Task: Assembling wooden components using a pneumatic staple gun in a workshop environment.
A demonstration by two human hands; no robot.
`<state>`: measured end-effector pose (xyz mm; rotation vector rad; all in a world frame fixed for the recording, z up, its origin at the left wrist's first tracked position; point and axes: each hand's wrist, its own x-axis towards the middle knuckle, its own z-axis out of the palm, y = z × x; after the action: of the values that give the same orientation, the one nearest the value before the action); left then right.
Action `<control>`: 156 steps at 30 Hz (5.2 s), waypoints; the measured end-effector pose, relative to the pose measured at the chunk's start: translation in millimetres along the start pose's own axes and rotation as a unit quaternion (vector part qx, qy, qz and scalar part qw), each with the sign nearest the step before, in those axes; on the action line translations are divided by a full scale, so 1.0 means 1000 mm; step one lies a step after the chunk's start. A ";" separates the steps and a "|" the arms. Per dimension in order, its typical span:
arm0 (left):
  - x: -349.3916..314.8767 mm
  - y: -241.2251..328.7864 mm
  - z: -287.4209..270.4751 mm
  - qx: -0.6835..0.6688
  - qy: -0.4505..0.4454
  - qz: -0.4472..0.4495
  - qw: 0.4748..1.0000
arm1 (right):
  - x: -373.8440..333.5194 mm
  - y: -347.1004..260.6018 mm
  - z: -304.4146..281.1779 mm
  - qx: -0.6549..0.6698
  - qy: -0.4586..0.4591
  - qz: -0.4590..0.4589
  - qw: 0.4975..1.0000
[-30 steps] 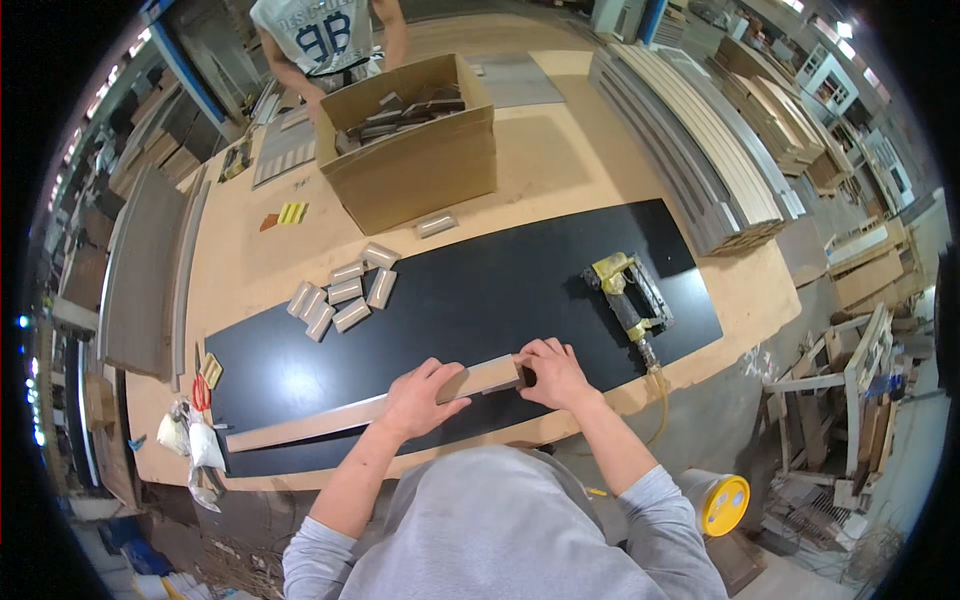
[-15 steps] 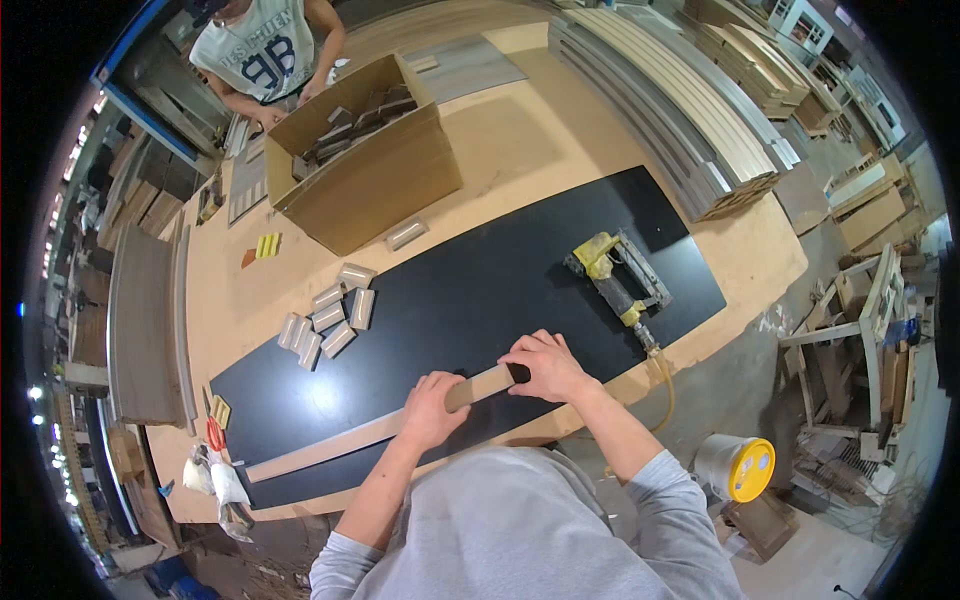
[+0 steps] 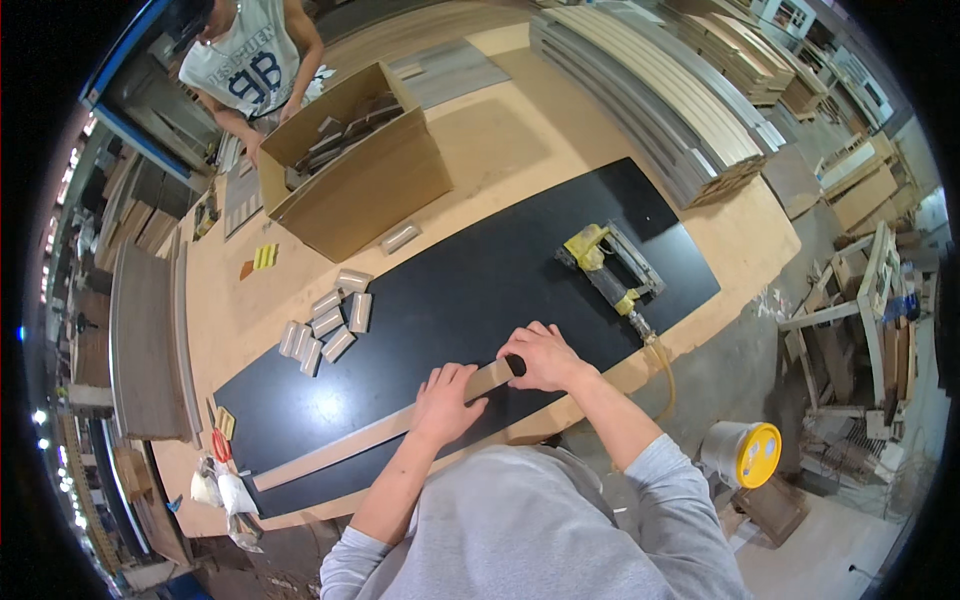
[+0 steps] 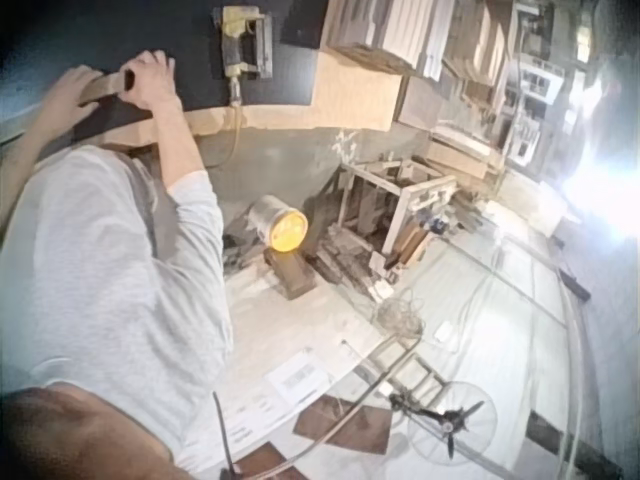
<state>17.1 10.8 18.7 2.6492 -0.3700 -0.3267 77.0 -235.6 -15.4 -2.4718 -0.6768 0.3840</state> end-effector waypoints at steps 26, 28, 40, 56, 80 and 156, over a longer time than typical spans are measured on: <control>0.020 0.014 0.020 0.034 -0.005 -0.018 0.999 | -0.002 0.020 0.016 0.052 0.071 -0.042 0.995; 0.020 0.013 0.020 0.033 -0.007 -0.016 0.999 | -0.002 0.016 0.011 0.051 0.058 -0.039 0.996; 0.022 0.015 0.017 0.083 -0.007 -0.027 0.996 | -0.029 0.008 0.019 0.058 0.095 -0.023 0.994; 0.019 0.015 0.015 0.071 0.002 -0.020 0.997 | -0.058 -0.028 0.033 0.023 0.070 0.064 0.995; 0.018 0.003 0.031 0.069 0.010 0.010 0.998 | 0.036 0.109 -0.097 0.004 0.187 0.272 0.944; -0.014 -0.041 0.044 -0.061 0.128 0.059 0.988 | -0.021 -0.108 -0.062 0.265 -0.107 0.209 0.935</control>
<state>-0.1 33.5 -36.7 2.4967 -0.4077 0.0288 42.6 -194.4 99.1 -2.0462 -0.0860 0.8806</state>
